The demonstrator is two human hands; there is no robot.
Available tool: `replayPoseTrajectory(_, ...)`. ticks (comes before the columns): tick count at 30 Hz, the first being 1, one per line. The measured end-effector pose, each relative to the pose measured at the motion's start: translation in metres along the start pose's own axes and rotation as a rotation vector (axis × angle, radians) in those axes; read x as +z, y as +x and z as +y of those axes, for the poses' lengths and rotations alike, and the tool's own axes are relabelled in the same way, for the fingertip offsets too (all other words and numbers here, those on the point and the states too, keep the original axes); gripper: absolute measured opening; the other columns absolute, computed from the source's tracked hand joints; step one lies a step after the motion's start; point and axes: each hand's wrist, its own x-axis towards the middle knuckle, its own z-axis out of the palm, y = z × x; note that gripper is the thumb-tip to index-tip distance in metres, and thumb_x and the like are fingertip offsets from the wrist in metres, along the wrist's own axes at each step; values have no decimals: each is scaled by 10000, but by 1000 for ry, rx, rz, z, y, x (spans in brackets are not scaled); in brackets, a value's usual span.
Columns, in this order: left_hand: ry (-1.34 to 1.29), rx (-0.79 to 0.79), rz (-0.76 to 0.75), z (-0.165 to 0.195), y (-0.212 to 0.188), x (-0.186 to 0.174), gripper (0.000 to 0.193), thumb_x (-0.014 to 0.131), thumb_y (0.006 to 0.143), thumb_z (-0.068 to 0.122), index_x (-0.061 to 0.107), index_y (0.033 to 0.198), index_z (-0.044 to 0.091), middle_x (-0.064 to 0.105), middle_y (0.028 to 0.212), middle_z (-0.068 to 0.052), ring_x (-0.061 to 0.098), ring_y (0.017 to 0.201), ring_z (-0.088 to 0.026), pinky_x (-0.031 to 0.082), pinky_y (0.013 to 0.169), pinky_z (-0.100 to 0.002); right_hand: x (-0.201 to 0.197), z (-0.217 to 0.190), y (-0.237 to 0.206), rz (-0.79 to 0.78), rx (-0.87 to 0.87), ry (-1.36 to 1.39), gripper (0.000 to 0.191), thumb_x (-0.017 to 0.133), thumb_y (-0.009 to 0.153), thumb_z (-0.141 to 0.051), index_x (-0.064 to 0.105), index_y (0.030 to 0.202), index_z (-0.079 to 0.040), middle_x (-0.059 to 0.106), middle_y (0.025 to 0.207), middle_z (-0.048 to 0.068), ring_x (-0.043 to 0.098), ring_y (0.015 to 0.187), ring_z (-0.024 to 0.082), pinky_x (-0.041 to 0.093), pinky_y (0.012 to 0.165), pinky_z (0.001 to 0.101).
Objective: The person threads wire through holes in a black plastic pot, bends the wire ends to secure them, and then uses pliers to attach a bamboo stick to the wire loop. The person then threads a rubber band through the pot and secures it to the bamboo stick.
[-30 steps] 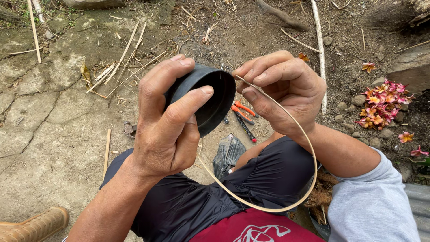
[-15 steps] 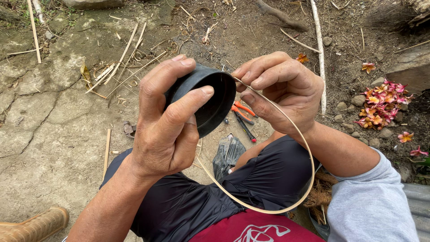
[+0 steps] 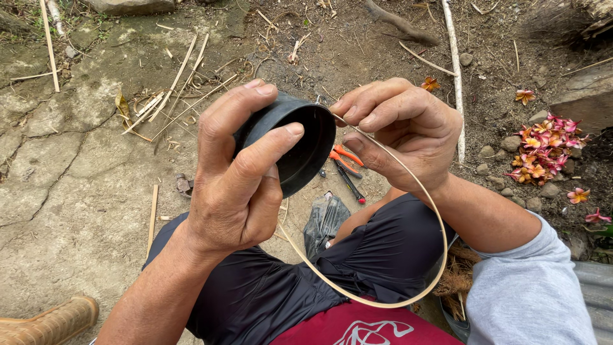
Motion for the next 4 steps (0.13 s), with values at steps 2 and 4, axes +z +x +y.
replayPoseTrajectory(2, 0, -1, 1, 1, 2, 0, 457, 530, 962, -72, 571, 1369, 133, 434, 1498, -164, 458, 1425, -350, 447, 1230, -486, 0, 0, -1, 3, -4, -11, 247, 756, 982, 87, 642, 1158, -43, 661, 1181, 104, 691, 1202, 223, 635, 1016, 339)
replayPoseTrajectory(4, 2, -2, 1, 0, 6, 1, 456, 531, 965, -73, 571, 1370, 134, 434, 1500, -162, 458, 1426, -348, 447, 1230, -483, -3, 0, 0, 4, -6, -19, 246, 756, 985, 89, 644, 1157, -46, 661, 1181, 104, 690, 1203, 224, 632, 1021, 343)
